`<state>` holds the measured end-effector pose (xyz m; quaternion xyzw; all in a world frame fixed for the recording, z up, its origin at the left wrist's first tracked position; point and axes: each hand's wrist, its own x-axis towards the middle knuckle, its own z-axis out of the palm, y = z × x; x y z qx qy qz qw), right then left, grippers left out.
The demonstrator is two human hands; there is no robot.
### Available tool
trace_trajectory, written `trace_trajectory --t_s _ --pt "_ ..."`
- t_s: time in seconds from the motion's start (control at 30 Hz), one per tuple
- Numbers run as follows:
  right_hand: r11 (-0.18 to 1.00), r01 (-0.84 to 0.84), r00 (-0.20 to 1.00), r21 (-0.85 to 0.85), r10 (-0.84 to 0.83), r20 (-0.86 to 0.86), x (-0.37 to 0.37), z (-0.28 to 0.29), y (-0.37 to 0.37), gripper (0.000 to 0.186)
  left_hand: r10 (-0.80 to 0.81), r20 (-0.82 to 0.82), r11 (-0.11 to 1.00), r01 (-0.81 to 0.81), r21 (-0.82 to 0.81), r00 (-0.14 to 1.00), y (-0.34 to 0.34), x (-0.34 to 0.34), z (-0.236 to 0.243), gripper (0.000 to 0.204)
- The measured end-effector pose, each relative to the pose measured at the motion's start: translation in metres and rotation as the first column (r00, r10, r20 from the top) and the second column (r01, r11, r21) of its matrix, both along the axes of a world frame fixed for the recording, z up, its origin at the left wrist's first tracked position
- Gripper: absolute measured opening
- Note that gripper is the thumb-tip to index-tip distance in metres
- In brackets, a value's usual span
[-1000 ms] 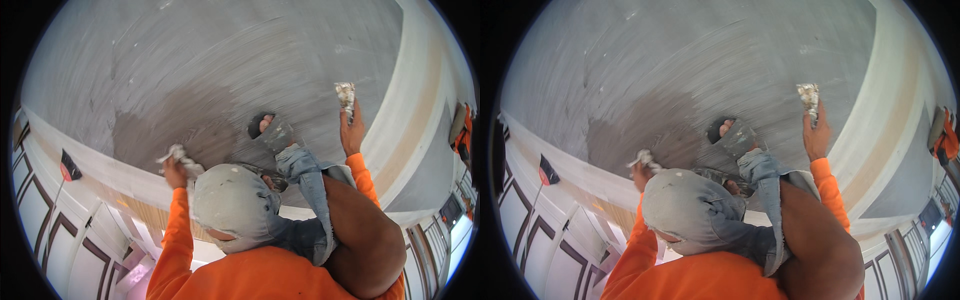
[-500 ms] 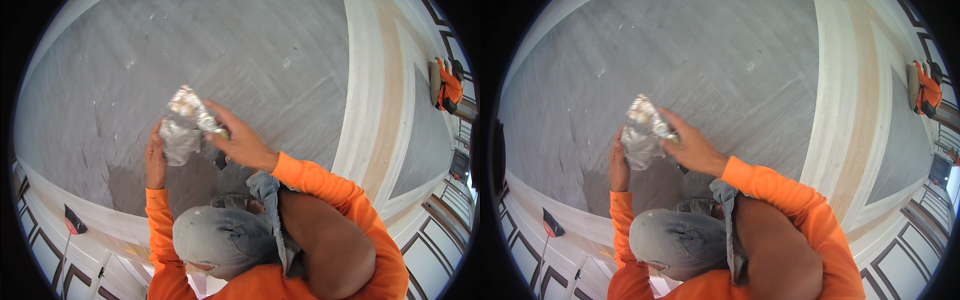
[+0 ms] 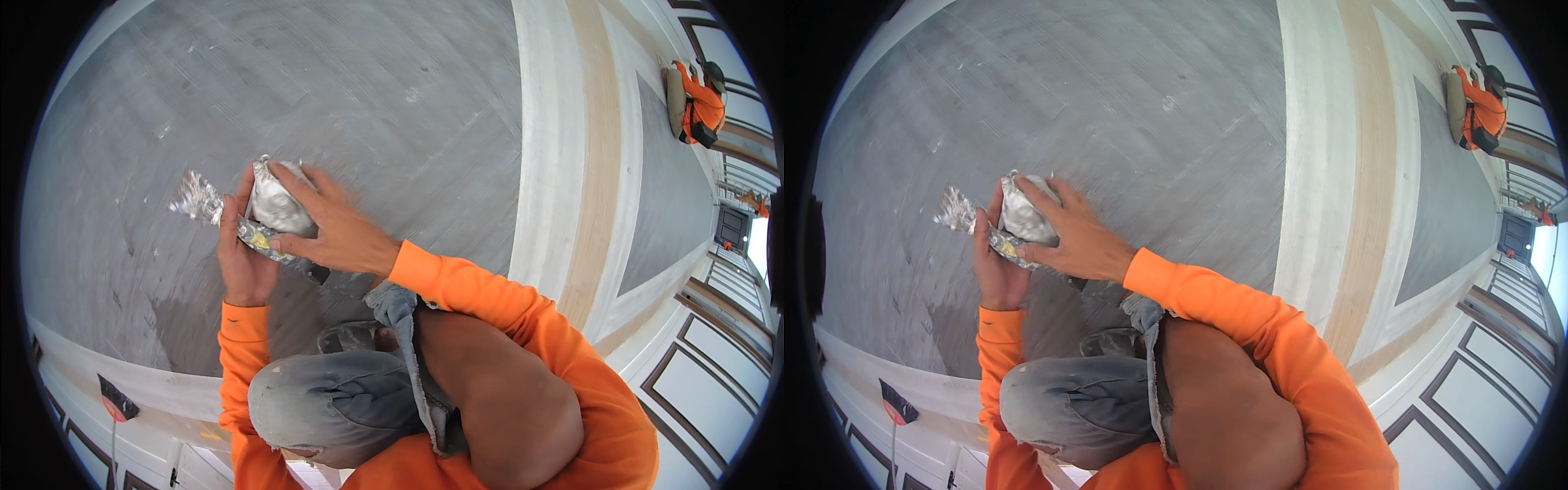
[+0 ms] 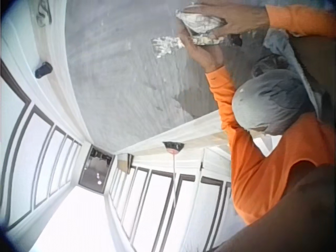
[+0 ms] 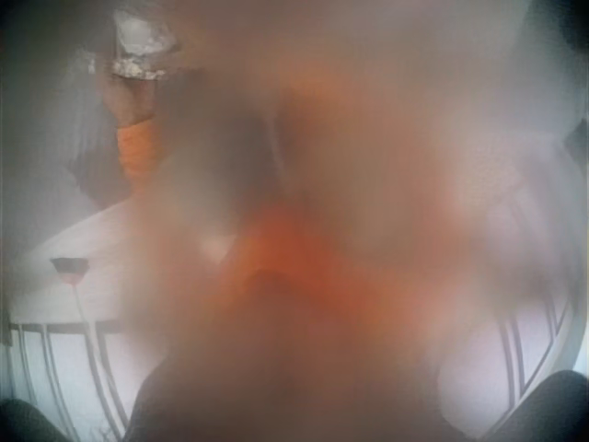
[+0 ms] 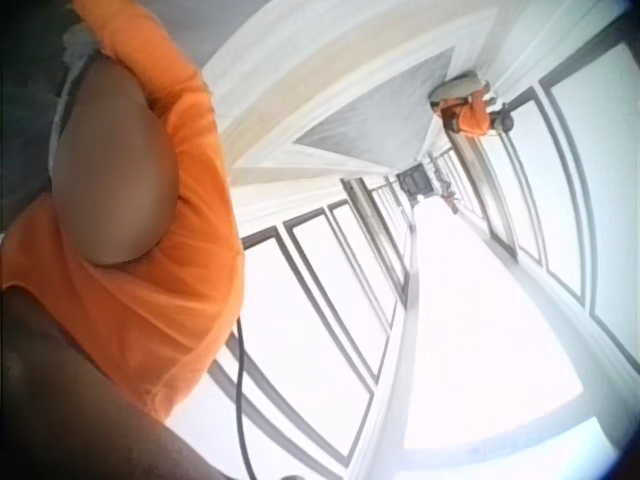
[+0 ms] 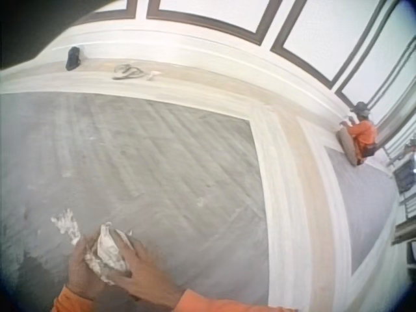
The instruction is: The person kneels on the floor and applies grout between tiles using a putty knife, then wipes the surface with a cloth. The person moves along the floor, repeating the application and wiping process across multiple tile sections.
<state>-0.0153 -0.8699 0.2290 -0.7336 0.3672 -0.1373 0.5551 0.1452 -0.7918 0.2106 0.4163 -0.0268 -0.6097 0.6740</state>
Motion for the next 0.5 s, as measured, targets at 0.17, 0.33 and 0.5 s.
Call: trace_trajectory --t_s 0.17,0.33,0.5 --pt "0.985 0.149 0.963 0.082 -0.163 0.216 -0.019 -0.043 -0.036 0.067 -0.215 -0.128 0.975 0.207 -0.076 0.968 -0.001 0.016 0.016 0.063" --pt "0.778 0.586 0.801 -0.227 -0.599 0.012 -0.122 -0.068 -0.119 0.060 -0.036 0.188 0.999 0.041 -0.021 0.982 0.034 0.076 0.025 0.058" --pt "0.738 0.213 0.461 -0.640 -0.653 -0.600 -0.269 -0.187 -0.162 0.063 0.063 0.251 0.996 -0.043 -0.082 0.966 0.070 0.100 0.045 0.056"
